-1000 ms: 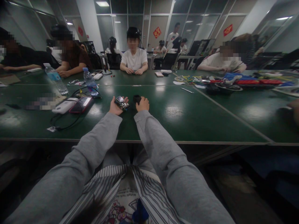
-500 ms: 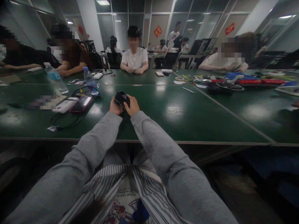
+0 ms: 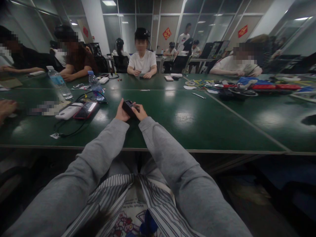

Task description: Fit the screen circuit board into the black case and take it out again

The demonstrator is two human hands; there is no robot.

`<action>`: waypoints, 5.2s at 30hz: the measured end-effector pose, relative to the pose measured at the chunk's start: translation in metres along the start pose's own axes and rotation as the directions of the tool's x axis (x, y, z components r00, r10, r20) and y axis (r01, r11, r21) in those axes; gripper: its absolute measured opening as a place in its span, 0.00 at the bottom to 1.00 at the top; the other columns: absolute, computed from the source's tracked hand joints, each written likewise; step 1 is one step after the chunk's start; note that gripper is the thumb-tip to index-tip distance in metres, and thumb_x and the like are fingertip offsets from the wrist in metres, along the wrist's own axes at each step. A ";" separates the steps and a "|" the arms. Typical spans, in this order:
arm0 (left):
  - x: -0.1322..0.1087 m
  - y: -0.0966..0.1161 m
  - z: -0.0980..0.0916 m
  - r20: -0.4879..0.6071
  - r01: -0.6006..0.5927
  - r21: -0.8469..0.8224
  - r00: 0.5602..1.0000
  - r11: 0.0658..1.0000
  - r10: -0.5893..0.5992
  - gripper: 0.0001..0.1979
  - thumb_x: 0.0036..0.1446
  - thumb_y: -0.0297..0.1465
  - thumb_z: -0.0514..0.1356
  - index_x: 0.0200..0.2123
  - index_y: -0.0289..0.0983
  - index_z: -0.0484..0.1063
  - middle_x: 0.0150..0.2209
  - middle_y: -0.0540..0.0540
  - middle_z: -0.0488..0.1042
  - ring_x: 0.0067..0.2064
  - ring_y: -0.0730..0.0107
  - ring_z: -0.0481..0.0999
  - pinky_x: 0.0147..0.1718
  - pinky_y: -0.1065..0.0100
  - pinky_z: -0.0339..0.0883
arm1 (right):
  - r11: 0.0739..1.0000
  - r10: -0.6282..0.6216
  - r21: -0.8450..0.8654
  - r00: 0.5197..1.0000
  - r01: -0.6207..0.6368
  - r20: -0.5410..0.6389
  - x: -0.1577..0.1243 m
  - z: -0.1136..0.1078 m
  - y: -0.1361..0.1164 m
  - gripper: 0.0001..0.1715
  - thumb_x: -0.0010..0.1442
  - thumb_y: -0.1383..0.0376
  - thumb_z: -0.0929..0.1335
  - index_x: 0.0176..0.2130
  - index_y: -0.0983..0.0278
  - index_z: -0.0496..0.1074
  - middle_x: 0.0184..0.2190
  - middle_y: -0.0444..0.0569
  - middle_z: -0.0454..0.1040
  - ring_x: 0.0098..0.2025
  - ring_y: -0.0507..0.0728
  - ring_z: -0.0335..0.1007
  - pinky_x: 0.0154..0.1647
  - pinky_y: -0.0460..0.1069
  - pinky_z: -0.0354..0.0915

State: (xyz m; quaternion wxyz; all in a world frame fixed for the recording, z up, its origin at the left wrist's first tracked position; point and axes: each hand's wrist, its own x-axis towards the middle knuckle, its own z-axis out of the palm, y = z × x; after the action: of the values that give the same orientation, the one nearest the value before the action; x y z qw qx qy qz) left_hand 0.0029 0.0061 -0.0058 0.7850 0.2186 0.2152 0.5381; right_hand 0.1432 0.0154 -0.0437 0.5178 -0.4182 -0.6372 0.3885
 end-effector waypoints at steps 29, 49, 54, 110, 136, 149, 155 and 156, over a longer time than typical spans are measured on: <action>-0.005 -0.003 0.008 0.152 0.013 -0.018 0.988 1.000 -0.010 0.32 0.60 0.44 0.55 0.59 0.27 0.65 0.53 0.34 0.75 0.55 0.54 0.75 0.56 0.57 0.66 | 0.853 0.295 0.402 0.943 -0.333 0.155 0.002 -0.013 -0.016 0.36 0.32 0.58 0.82 0.35 0.60 0.62 0.33 0.42 0.73 0.32 0.53 0.72 0.40 0.53 0.70; -0.011 -0.005 0.016 0.154 0.018 0.024 0.988 1.000 -0.022 0.32 0.61 0.49 0.52 0.56 0.30 0.69 0.52 0.32 0.76 0.54 0.51 0.75 0.57 0.52 0.64 | 0.935 0.084 0.334 0.990 -0.117 0.111 -0.004 -0.007 -0.021 0.34 0.30 0.49 0.80 0.22 0.60 0.57 0.23 0.37 0.65 0.28 0.50 0.64 0.35 0.50 0.64; -0.010 -0.005 0.015 0.132 0.032 0.013 0.991 0.999 -0.033 0.33 0.60 0.50 0.53 0.57 0.31 0.68 0.52 0.32 0.76 0.54 0.51 0.75 0.57 0.52 0.65 | 0.922 0.120 0.354 0.985 -0.157 0.125 -0.006 -0.008 -0.026 0.33 0.30 0.50 0.80 0.22 0.60 0.59 0.22 0.37 0.67 0.27 0.50 0.65 0.35 0.50 0.65; 0.002 -0.005 -0.003 -0.024 -0.032 -0.084 0.999 0.996 0.031 0.32 0.62 0.56 0.44 0.54 0.40 0.67 0.60 0.39 0.70 0.58 0.48 0.72 0.51 0.48 0.67 | 0.643 -0.225 -0.762 0.932 -0.077 -0.284 0.000 -0.039 -0.014 0.35 0.59 0.64 0.66 0.63 0.68 0.58 0.54 0.63 0.66 0.57 0.67 0.64 0.58 0.62 0.63; 0.004 -0.005 -0.005 -0.019 -0.035 -0.086 0.999 0.996 0.034 0.32 0.61 0.56 0.44 0.52 0.40 0.69 0.58 0.39 0.72 0.57 0.49 0.72 0.51 0.49 0.67 | 0.658 -0.155 -0.736 0.928 -0.158 -0.338 0.000 -0.038 -0.009 0.31 0.57 0.68 0.66 0.60 0.68 0.60 0.52 0.63 0.64 0.56 0.66 0.64 0.57 0.64 0.63; 0.001 -0.003 -0.003 -0.041 -0.011 -0.082 0.999 0.997 0.008 0.37 0.58 0.61 0.42 0.50 0.38 0.70 0.52 0.36 0.75 0.56 0.47 0.73 0.52 0.46 0.67 | 0.802 -0.517 -0.505 0.795 0.319 -0.319 -0.004 -0.011 -0.026 0.34 0.65 0.45 0.58 0.62 0.62 0.57 0.56 0.59 0.65 0.60 0.63 0.62 0.61 0.64 0.61; 0.001 -0.004 -0.001 -0.075 -0.015 -0.080 0.997 0.997 0.009 0.39 0.56 0.63 0.43 0.50 0.37 0.71 0.46 0.36 0.77 0.55 0.48 0.74 0.54 0.48 0.67 | 0.801 -0.421 -0.554 0.872 0.229 -0.248 -0.016 -0.006 -0.040 0.32 0.67 0.52 0.57 0.65 0.63 0.53 0.59 0.61 0.63 0.63 0.64 0.59 0.64 0.64 0.59; 0.000 -0.004 -0.001 -0.078 -0.016 -0.079 0.997 0.997 0.010 0.39 0.56 0.63 0.43 0.51 0.37 0.70 0.45 0.37 0.77 0.55 0.48 0.74 0.54 0.48 0.67 | 0.801 -0.416 -0.556 0.875 0.223 -0.248 -0.017 -0.005 -0.041 0.32 0.67 0.52 0.57 0.65 0.63 0.53 0.59 0.61 0.62 0.63 0.64 0.59 0.64 0.64 0.58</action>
State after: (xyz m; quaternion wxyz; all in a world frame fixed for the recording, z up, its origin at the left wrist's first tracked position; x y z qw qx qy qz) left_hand 0.0054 0.0048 -0.0085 0.7806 0.1677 0.2226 0.5594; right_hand 0.1450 -0.0149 -0.0101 0.5539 -0.4881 -0.6739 0.0279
